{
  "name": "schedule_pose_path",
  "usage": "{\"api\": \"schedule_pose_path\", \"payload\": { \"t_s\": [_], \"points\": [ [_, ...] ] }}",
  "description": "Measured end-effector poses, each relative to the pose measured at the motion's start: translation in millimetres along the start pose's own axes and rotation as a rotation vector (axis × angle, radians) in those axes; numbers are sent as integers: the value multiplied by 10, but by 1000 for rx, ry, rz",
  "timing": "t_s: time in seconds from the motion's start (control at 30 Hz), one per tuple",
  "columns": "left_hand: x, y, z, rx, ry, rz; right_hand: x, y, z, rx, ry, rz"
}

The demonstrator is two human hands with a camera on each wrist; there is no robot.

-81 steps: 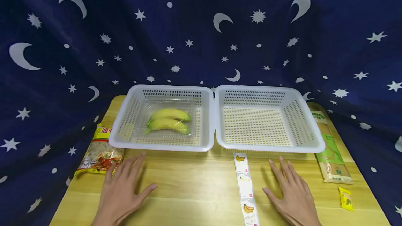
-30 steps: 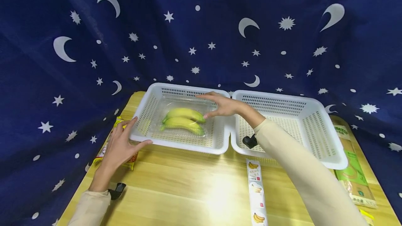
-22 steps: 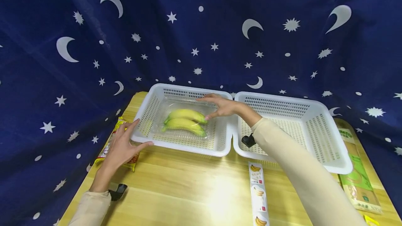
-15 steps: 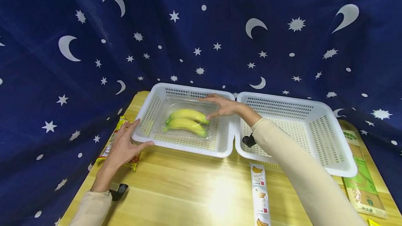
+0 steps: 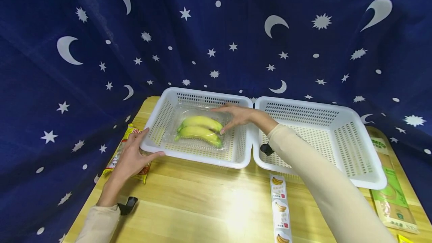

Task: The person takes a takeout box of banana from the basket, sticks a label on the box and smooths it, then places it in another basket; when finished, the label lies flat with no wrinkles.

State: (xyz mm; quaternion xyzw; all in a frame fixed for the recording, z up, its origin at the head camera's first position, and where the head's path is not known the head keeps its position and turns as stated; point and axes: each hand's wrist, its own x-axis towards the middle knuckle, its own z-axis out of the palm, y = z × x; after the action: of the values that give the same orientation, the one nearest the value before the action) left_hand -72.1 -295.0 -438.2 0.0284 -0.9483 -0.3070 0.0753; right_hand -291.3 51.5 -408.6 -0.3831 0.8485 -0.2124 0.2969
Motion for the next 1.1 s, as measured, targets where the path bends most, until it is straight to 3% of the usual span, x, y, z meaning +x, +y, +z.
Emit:
{"api": "schedule_pose_path", "payload": {
  "t_s": [0.5,0.73,1.1],
  "points": [
    [-14,-18,22,-14,-35,-16,49,25,35,54,65,-85],
    [-28,-7,14,-12,-38,-14,67,59,26,201,117,-182],
    [-13,24,-14,-5,-55,-40,26,56,27,364,79,-127]
  ]
}}
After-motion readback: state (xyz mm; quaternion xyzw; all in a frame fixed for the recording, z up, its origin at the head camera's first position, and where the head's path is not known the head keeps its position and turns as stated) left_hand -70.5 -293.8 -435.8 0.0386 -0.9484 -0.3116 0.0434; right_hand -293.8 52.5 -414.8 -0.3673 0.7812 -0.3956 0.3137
